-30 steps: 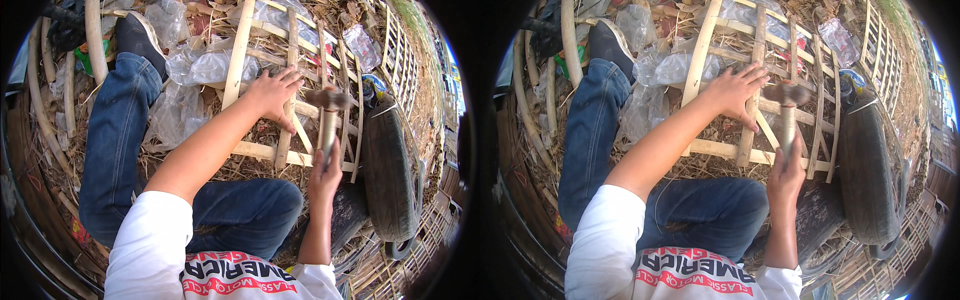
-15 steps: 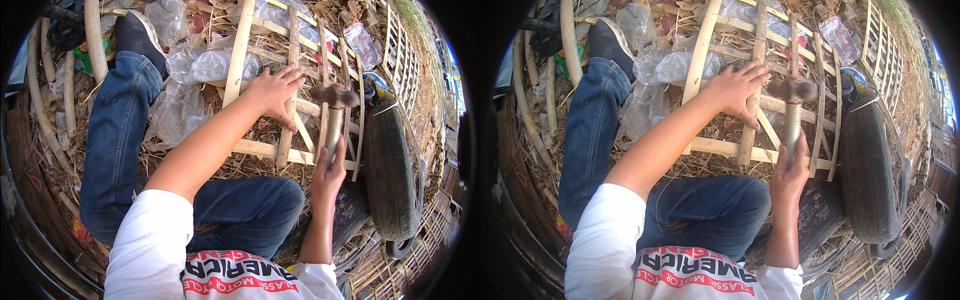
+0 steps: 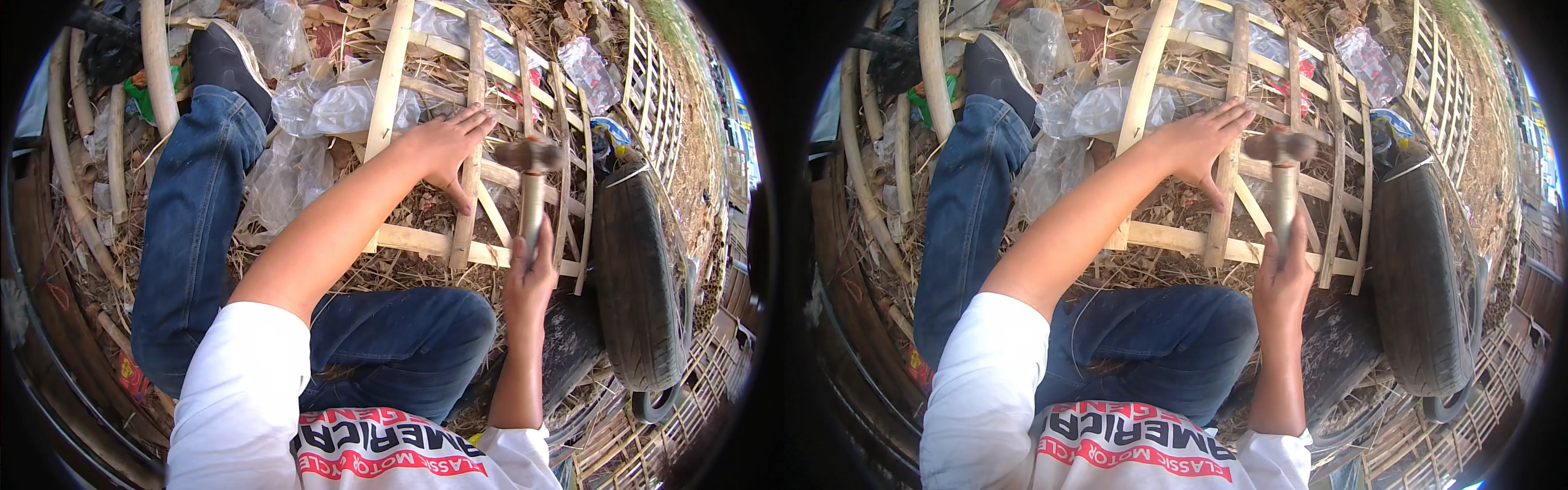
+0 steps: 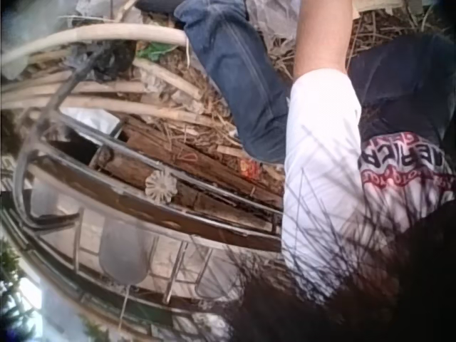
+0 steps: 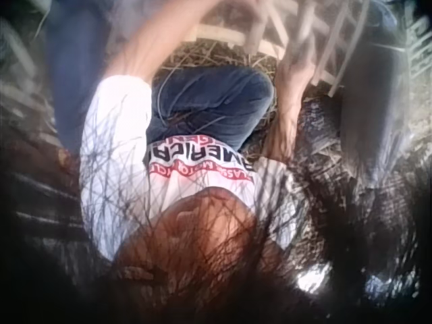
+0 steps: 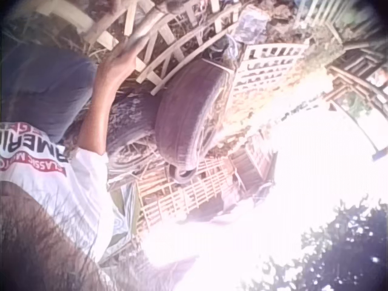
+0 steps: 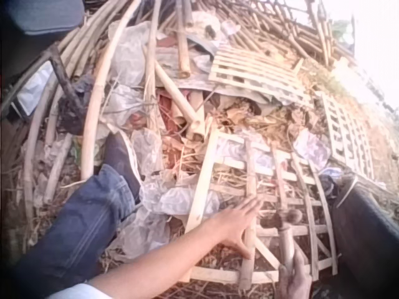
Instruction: The person repairs a bamboo frame by hammering a small wooden strip onto it and later trimming a thin piece of bamboo using a large knife while sitting in a yard.
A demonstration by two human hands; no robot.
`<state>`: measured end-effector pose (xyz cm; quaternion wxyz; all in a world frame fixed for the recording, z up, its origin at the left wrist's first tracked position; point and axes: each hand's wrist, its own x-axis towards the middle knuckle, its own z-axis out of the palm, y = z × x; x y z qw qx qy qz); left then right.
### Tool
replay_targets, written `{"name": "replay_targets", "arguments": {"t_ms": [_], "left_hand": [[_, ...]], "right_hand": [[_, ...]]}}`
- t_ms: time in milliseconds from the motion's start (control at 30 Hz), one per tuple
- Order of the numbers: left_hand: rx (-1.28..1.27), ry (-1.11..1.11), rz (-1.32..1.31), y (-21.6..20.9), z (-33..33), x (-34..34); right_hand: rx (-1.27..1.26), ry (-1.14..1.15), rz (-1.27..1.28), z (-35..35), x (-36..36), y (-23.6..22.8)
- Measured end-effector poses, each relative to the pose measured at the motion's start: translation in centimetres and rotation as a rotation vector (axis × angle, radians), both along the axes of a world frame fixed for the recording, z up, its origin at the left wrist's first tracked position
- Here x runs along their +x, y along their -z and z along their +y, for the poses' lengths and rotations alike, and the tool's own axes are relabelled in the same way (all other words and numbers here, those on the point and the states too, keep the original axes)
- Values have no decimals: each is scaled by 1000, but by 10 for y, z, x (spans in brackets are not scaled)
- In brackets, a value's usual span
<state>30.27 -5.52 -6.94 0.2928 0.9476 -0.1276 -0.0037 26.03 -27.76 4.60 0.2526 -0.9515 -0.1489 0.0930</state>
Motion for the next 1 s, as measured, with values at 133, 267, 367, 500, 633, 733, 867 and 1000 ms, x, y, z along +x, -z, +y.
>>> {"name": "replay_targets", "arguments": {"t_ms": [133, 267, 367, 500, 633, 733, 867, 1000], "left_hand": [[-1, 7, -63, 2, 6, 14], [8, 5, -72, 13, 2, 0], [16, 7, -85, 11, 2, 0], [-2, -14, -33, 2, 0, -1], [40, -26, 15, -6, -3, -2], [28, -28, -47, 9, 1, -4], [46, -19, -42, 6, -1, -2], [24, -18, 12, -2, -1, -2]], "right_hand": [[-23, -36, 60, -2, 5, -1], [135, 88, 36, -1, -1, -29], [333, 202, -7, 0, -4, -35], [-178, -44, 60, -2, 0, 13], [-53, -29, 56, -9, 0, 6], [80, -24, -15, -1, -1, -21], [253, 195, -42, -4, -5, -34], [-181, -64, 81, 0, -2, 16]]}}
